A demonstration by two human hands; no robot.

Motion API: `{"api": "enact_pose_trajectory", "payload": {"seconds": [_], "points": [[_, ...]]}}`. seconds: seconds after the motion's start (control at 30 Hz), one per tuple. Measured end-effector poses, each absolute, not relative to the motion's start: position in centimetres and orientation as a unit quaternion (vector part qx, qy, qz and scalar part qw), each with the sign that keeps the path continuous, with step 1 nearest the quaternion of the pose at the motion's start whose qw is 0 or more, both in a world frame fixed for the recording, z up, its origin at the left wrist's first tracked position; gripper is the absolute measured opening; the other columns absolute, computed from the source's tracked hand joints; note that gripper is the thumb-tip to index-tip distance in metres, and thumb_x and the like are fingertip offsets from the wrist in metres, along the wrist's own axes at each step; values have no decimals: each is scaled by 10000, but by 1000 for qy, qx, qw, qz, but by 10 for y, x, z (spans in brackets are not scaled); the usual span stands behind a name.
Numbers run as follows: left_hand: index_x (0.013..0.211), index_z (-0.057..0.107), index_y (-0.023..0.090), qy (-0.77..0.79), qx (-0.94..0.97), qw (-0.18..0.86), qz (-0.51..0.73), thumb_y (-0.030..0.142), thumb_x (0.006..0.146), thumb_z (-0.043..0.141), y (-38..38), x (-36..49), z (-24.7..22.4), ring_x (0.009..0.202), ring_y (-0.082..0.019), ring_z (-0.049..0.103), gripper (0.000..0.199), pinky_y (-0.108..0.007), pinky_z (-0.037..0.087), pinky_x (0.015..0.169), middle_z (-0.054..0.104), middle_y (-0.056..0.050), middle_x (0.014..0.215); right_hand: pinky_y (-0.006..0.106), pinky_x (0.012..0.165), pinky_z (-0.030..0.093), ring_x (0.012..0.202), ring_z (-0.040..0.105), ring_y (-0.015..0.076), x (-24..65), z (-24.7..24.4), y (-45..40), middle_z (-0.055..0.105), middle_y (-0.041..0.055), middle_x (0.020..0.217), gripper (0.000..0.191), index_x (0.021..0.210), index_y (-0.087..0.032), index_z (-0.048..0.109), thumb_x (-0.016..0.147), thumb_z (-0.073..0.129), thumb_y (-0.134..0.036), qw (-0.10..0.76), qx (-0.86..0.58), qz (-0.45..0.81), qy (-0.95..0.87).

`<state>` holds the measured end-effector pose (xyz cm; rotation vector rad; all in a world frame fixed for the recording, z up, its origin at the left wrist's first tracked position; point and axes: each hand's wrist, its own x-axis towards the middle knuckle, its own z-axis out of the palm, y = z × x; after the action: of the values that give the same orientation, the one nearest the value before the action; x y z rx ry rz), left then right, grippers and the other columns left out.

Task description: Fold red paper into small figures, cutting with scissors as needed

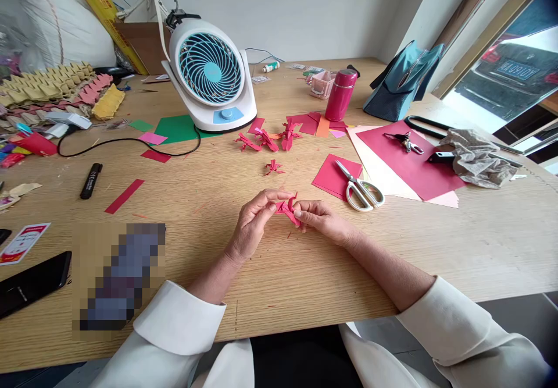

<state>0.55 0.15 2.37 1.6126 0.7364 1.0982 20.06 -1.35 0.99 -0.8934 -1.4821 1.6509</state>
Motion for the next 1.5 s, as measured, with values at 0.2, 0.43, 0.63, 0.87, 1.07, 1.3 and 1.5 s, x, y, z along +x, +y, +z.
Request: {"api": "enact_pose_trajectory", "payload": {"seconds": [0.2, 0.43, 0.63, 0.87, 1.07, 1.3, 1.5], "points": [[1056, 691, 209, 265, 714, 480, 435, 220, 889, 577, 2, 4, 27, 1280, -256, 543, 202, -438, 407, 1118, 674, -95, 1184, 252, 626, 450, 572, 493, 88, 198, 6, -17, 566, -10, 690, 323, 757, -149, 608, 814, 729, -442, 366, -281, 787, -411], [961, 692, 177, 287, 687, 516, 424, 318, 853, 687, 5, 5, 18, 966, -206, 676, 178, -357, 526, 930, 715, -76, 966, 251, 620, 450, 644, 543, 105, 195, 5, -20, 610, 37, 770, 372, 831, -124, 654, 810, 725, -488, 332, -257, 801, -427], [1015, 617, 179, 308, 645, 552, 429, 344, 820, 731, 8, 5, 14, 893, -176, 675, 279, -312, 541, 838, 692, -59, 939, 257, 665, 443, 664, 500, 107, 200, 9, -15, 558, -11, 746, 323, 834, -169, 593, 869, 656, -484, 415, -369, 617, -557], [875, 561, 170, 288, 621, 613, 395, 388, 842, 699, 8, 11, 19, 766, -142, 654, 260, -276, 539, 729, 643, -25, 809, 309, 772, 487, 797, 580, 141, 199, 14, -15, 597, 18, 856, 302, 1031, -196, 589, 870, 677, -435, 496, -343, 552, -576], [892, 552, 173, 304, 606, 625, 387, 363, 834, 711, 6, 12, 17, 779, -140, 658, 255, -266, 531, 727, 646, -20, 828, 305, 747, 500, 758, 595, 131, 197, 9, -14, 606, 9, 806, 254, 948, -179, 588, 877, 677, -406, 493, -316, 567, -580], [962, 542, 178, 293, 599, 641, 381, 329, 837, 703, 8, 12, 14, 840, -151, 675, 254, -279, 523, 773, 711, -54, 930, 293, 738, 492, 754, 587, 130, 196, 5, -13, 600, 3, 799, 269, 917, -185, 566, 857, 697, -412, 491, -320, 570, -576], [1004, 536, 177, 309, 634, 602, 374, 268, 871, 647, 10, 12, 5, 829, -141, 665, 196, -255, 503, 753, 707, -51, 916, 270, 707, 458, 734, 535, 117, 195, 4, -13, 552, -2, 809, 256, 903, -187, 551, 866, 679, -407, 487, -327, 558, -587]]}}
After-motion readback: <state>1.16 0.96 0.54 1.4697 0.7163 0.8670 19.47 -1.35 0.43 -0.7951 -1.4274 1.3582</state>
